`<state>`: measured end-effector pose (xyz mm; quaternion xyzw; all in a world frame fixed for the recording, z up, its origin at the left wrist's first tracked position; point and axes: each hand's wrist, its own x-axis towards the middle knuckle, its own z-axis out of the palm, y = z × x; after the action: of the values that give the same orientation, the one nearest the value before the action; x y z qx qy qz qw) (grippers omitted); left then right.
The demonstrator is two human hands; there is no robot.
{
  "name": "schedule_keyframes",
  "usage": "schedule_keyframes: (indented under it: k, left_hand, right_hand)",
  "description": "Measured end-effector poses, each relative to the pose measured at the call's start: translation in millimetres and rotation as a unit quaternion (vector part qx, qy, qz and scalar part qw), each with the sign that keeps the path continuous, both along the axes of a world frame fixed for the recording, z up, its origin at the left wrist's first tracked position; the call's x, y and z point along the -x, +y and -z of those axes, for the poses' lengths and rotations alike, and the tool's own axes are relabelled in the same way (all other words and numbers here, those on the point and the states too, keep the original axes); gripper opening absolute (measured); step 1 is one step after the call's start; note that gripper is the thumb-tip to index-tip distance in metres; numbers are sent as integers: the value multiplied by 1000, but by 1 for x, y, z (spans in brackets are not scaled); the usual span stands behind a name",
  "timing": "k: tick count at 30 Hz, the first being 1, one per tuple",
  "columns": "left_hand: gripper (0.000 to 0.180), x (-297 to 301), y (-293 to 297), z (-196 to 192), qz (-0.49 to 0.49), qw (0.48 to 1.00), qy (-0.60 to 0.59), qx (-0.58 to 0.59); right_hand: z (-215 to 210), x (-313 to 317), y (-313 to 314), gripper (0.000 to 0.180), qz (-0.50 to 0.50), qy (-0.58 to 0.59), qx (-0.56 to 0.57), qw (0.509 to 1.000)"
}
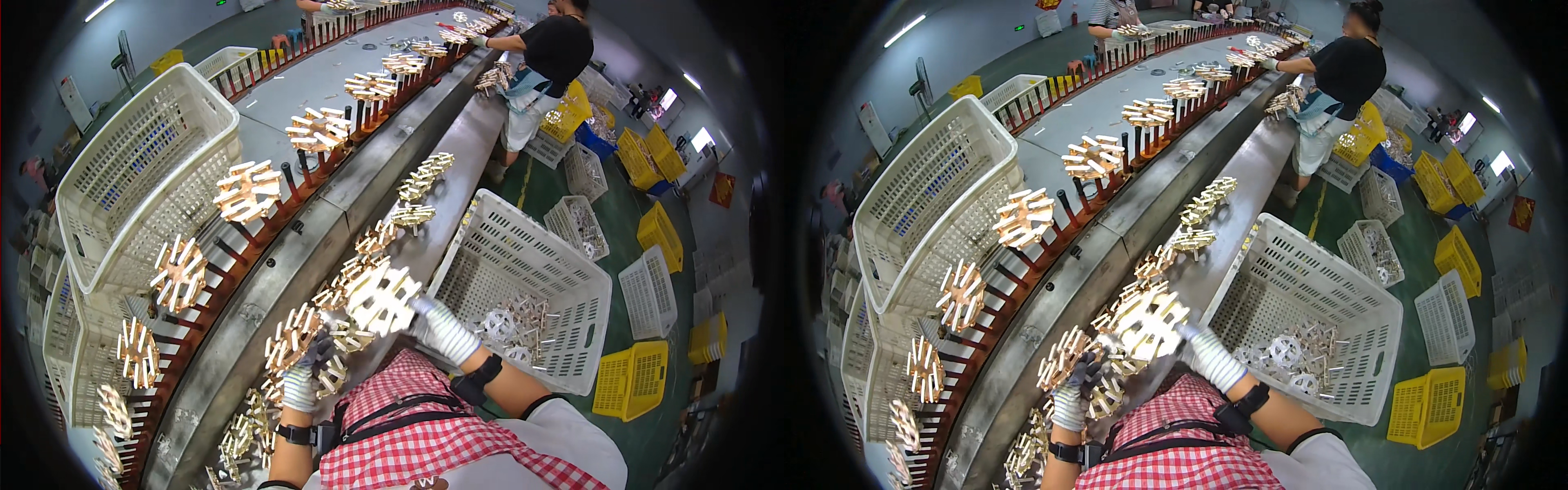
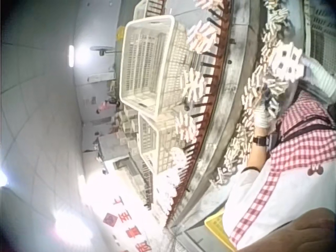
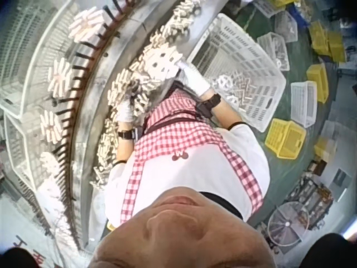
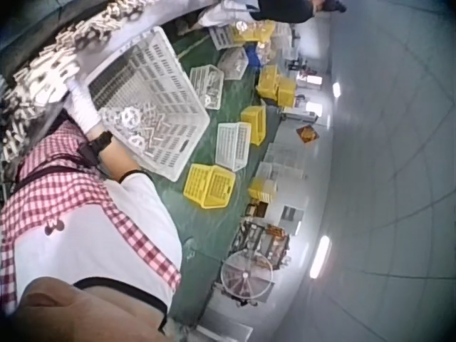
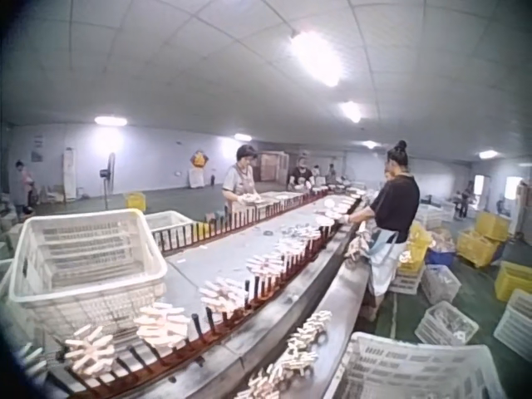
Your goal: The person assembles small white plastic components onto a conveyor belt system. They pick up star-shaped plastic bases from a white basket and attach cylindrical white pieces to the slots on the bases. The person then places the assembled units onto the moving conveyor belt, where they are carried away. Other workers are visible in the background performing similar tasks.
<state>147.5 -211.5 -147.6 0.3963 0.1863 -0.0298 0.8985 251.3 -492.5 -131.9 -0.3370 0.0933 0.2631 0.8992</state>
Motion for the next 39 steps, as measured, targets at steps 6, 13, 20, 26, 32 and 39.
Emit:
schedule_keyframes:
  k: [6,13,20,26,32,39]
  left_hand:
    - [43,12,18,30,-33,999,16,-15]
    - [43,25,28,18,-59,998,21,-21]
    - [54,44,41,21,-92,985,79,-126]
    - [38,37,33,16,-144,979,123,-70]
    - [53,46,47,82,-69,987,-3,-147]
    - [48,-18,-24,-5,10,967,95,-235]
  right_hand:
    - [99,-99,-8,34,247,62,174,951]
    - [157,-187,18,24,400,130,231,878]
    - [205,-221,-19,33,331,169,169,913]
    - [193,-214,-38,39,208,183,327,903]
    - [165,-219,-21,50,264,-182,710,627]
    - [217,-322,-77,44,225,58,361,903]
